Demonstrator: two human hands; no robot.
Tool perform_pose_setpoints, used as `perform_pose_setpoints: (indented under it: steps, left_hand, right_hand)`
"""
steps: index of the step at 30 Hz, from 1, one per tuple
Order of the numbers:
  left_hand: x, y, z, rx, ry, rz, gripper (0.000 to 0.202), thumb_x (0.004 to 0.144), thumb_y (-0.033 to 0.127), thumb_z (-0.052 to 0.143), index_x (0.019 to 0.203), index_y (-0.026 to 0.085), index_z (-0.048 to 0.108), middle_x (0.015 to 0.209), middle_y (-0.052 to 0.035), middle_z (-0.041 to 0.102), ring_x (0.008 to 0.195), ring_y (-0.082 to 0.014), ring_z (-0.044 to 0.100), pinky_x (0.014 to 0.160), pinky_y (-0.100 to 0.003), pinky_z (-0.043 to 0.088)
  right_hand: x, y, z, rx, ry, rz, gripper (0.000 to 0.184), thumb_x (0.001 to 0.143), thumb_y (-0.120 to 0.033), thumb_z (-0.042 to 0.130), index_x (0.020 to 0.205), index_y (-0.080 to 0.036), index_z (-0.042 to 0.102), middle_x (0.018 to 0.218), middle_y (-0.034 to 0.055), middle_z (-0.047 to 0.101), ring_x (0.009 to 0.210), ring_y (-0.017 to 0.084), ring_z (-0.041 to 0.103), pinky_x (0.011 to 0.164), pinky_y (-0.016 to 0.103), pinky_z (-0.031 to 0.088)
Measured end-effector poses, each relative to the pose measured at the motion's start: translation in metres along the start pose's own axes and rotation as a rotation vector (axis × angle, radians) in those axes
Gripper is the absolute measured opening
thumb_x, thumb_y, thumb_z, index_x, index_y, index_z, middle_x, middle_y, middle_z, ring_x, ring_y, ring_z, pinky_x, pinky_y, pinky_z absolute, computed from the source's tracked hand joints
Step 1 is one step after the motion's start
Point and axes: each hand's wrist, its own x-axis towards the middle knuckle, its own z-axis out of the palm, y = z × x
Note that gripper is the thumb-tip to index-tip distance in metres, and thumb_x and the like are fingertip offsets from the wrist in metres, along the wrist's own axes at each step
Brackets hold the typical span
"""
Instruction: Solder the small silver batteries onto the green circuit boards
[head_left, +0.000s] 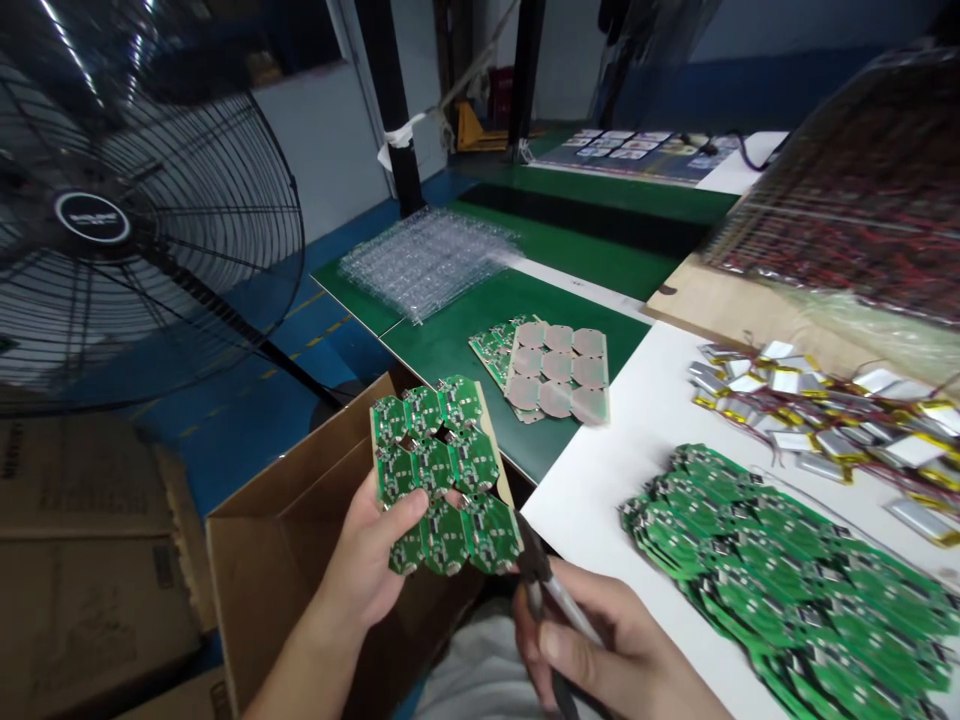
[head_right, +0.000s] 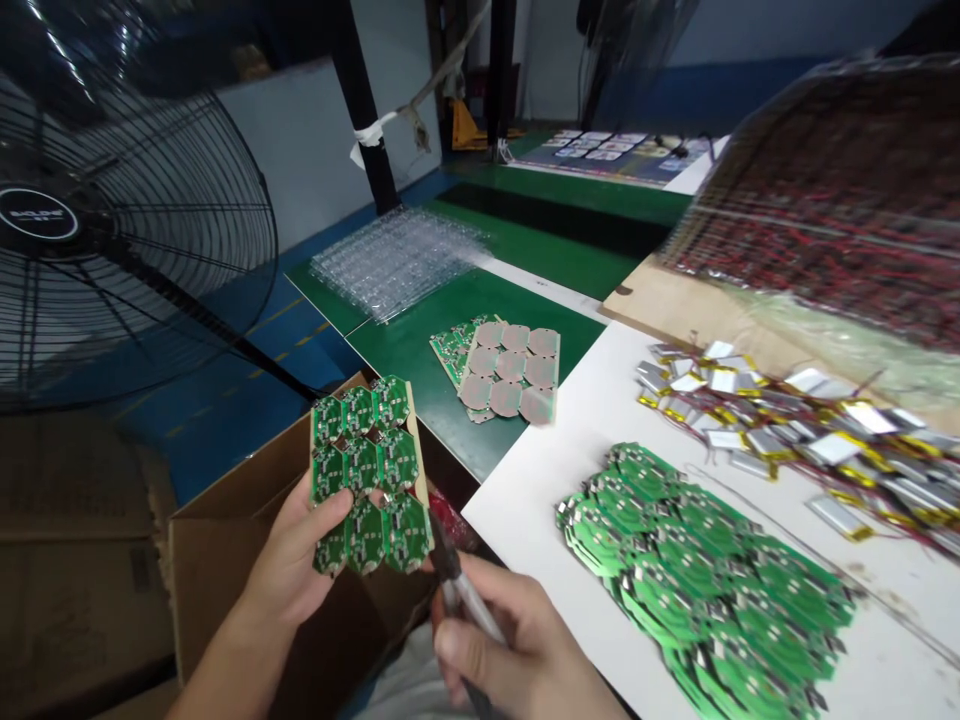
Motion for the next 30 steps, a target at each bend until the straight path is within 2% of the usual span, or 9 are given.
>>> perform_pose_setpoints:
  steps: [4, 7, 11, 18, 21, 24, 26, 28, 30]
  left_hand:
    - [-0.005, 0.005, -0.004, 0.069, 0.008, 0.021, 0.043, 0.074, 0.028, 0.086, 0.111, 0.020, 0.067, 0.091, -0.0061, 0.079, 0.084, -0.0268, 0.077, 0.073, -0.034, 0.063]
    - [-0.013, 0.007, -0.006, 0.106, 0.012, 0.016, 0.043, 0.074, 0.029, 0.086, 0.111, 0.018, 0.067, 0.094, -0.0080, 0.079, 0.087, -0.0286, 0.077, 0.074, -0.035, 0.063]
    - [-0.019, 0.006, -0.006, 0.126, 0.078, 0.056, 0.040, 0.075, 0.029, 0.085, 0.109, 0.018, 0.068, 0.097, -0.0085, 0.079, 0.088, -0.0282, 0.076, 0.075, -0.036, 0.063]
    - [-0.020, 0.005, -0.010, 0.147, 0.039, 0.093, 0.037, 0.077, 0.026, 0.084, 0.110, 0.016, 0.070, 0.092, -0.0084, 0.080, 0.083, -0.0251, 0.076, 0.076, -0.036, 0.064]
    - [-0.019, 0.002, -0.013, 0.117, -0.034, 0.077, 0.036, 0.079, 0.025, 0.083, 0.111, 0.018, 0.069, 0.094, -0.0080, 0.080, 0.083, -0.0247, 0.077, 0.075, -0.035, 0.064]
    - [-0.019, -0.004, -0.015, 0.044, -0.067, 0.031, 0.041, 0.077, 0.028, 0.084, 0.113, 0.018, 0.068, 0.092, -0.0082, 0.080, 0.082, -0.0258, 0.077, 0.072, -0.034, 0.063]
    - [-0.019, -0.006, -0.017, 0.010, -0.063, -0.002, 0.043, 0.074, 0.030, 0.086, 0.112, 0.018, 0.069, 0.090, -0.0085, 0.080, 0.082, -0.0263, 0.077, 0.072, -0.034, 0.063]
    - [-0.018, -0.007, -0.019, 0.010, -0.070, -0.007, 0.043, 0.075, 0.030, 0.086, 0.112, 0.017, 0.068, 0.091, -0.0092, 0.080, 0.083, -0.0266, 0.077, 0.073, -0.034, 0.063]
    - [-0.017, -0.006, -0.022, 0.038, -0.094, 0.005, 0.040, 0.078, 0.029, 0.083, 0.113, 0.017, 0.068, 0.092, -0.0096, 0.080, 0.084, -0.0266, 0.077, 0.073, -0.034, 0.063]
  right_hand:
    - [0.011, -0.009, 0.006, -0.186, 0.123, -0.073, 0.035, 0.091, -0.056, 0.060, 0.105, -0.026, 0.072, 0.094, 0.0007, 0.066, 0.089, 0.021, 0.059, 0.084, 0.031, 0.047]
    - [0.017, -0.016, 0.009, -0.174, 0.098, -0.098, 0.045, 0.094, -0.050, 0.059, 0.134, -0.030, 0.063, 0.133, 0.0021, 0.065, 0.128, 0.025, 0.055, 0.117, 0.040, 0.032]
    - [0.021, -0.011, 0.008, -0.238, 0.106, -0.103, 0.055, 0.096, -0.051, 0.057, 0.144, -0.026, 0.055, 0.152, 0.0041, 0.053, 0.142, 0.025, 0.045, 0.122, 0.041, 0.027]
    - [0.027, 0.001, 0.007, -0.265, 0.162, -0.127, 0.057, 0.096, -0.055, 0.055, 0.148, -0.030, 0.051, 0.148, 0.0034, 0.057, 0.135, 0.026, 0.052, 0.119, 0.040, 0.032]
    - [0.025, -0.003, 0.007, -0.161, 0.149, -0.123, 0.051, 0.092, -0.053, 0.063, 0.139, -0.033, 0.060, 0.129, 0.0015, 0.068, 0.121, 0.024, 0.059, 0.114, 0.035, 0.036]
    - [0.020, -0.004, 0.006, -0.035, 0.052, -0.062, 0.049, 0.087, -0.055, 0.070, 0.129, -0.030, 0.068, 0.081, -0.0015, 0.067, 0.077, 0.017, 0.059, 0.081, 0.027, 0.050]
    - [0.019, -0.004, 0.005, 0.011, -0.006, -0.028, 0.052, 0.086, -0.060, 0.068, 0.125, -0.026, 0.069, 0.065, -0.0040, 0.055, 0.061, 0.013, 0.048, 0.062, 0.024, 0.044]
    - [0.020, -0.004, 0.005, -0.010, 0.012, -0.032, 0.052, 0.086, -0.060, 0.067, 0.126, -0.026, 0.068, 0.071, -0.0028, 0.060, 0.067, 0.014, 0.052, 0.070, 0.026, 0.047]
    - [0.022, -0.004, 0.004, -0.074, 0.067, -0.059, 0.052, 0.089, -0.055, 0.067, 0.132, -0.027, 0.063, 0.097, 0.0011, 0.071, 0.091, 0.018, 0.062, 0.097, 0.031, 0.047]
